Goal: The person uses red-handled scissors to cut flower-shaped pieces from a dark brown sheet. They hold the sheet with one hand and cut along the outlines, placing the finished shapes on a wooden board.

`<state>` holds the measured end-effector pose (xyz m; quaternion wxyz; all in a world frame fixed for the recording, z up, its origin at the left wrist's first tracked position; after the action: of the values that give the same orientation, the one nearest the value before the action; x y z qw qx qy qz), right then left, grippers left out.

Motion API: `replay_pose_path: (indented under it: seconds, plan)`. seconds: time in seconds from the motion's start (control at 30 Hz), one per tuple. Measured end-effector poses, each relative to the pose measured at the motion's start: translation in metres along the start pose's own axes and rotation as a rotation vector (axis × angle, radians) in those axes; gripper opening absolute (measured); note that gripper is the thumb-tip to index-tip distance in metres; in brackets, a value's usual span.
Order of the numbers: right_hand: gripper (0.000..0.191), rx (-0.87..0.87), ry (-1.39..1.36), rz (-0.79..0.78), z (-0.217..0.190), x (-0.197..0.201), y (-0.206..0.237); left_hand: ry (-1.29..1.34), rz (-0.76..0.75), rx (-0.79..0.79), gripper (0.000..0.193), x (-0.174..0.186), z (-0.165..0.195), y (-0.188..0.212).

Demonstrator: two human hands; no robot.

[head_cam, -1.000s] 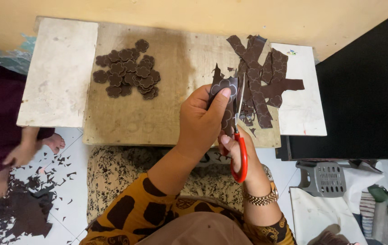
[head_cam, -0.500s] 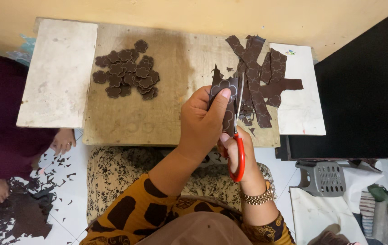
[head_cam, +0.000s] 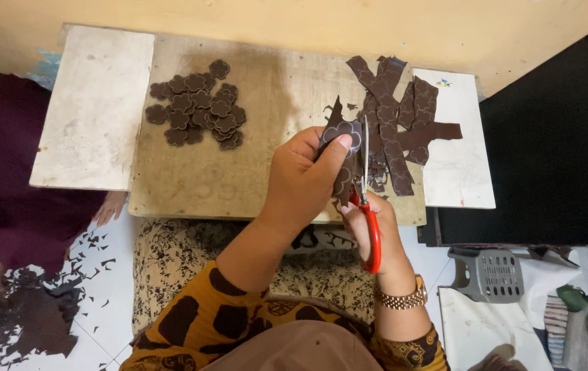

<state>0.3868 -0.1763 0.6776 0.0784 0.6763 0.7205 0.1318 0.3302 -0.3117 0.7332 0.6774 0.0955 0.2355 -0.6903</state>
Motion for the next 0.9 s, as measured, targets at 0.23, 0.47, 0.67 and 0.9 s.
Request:
replay_pose_path:
  seconds: [0.23, 0.47, 0.67, 0.9]
  plan:
    - [0.02, 0.028, 0.12, 0.054, 0.004, 0.007, -0.005, 0.046, -0.068, 0.039, 0.018, 0.002, -0.004, -0.008]
    - [0.02, -0.056, -0.186, 0.044, 0.016, 0.005, -0.007, 0.074, -0.241, 0.11, 0.044, 0.007, -0.056, -0.018]
    - [0.024, -0.064, -0.234, 0.1, 0.019, 0.005, -0.011, 0.063, -0.428, 0.013, 0.02, -0.012, -0.095, 0.0]
    - [0.023, 0.015, 0.013, 0.236, 0.024, 0.007, -0.012, 0.001, -0.321, -0.166, 0.045, -0.019, -0.048, 0.01]
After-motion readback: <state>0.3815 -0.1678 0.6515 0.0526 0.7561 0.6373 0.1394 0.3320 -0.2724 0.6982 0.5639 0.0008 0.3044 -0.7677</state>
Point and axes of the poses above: each hand's wrist, its own y-axis away from the middle knuckle, its own x-axis out of the back of the hand, z = x × y, the point moved 10 cm from there along -y, towards the middle knuckle, and after that the axes turned 12 degrees about -x, right-handed, at the moved point
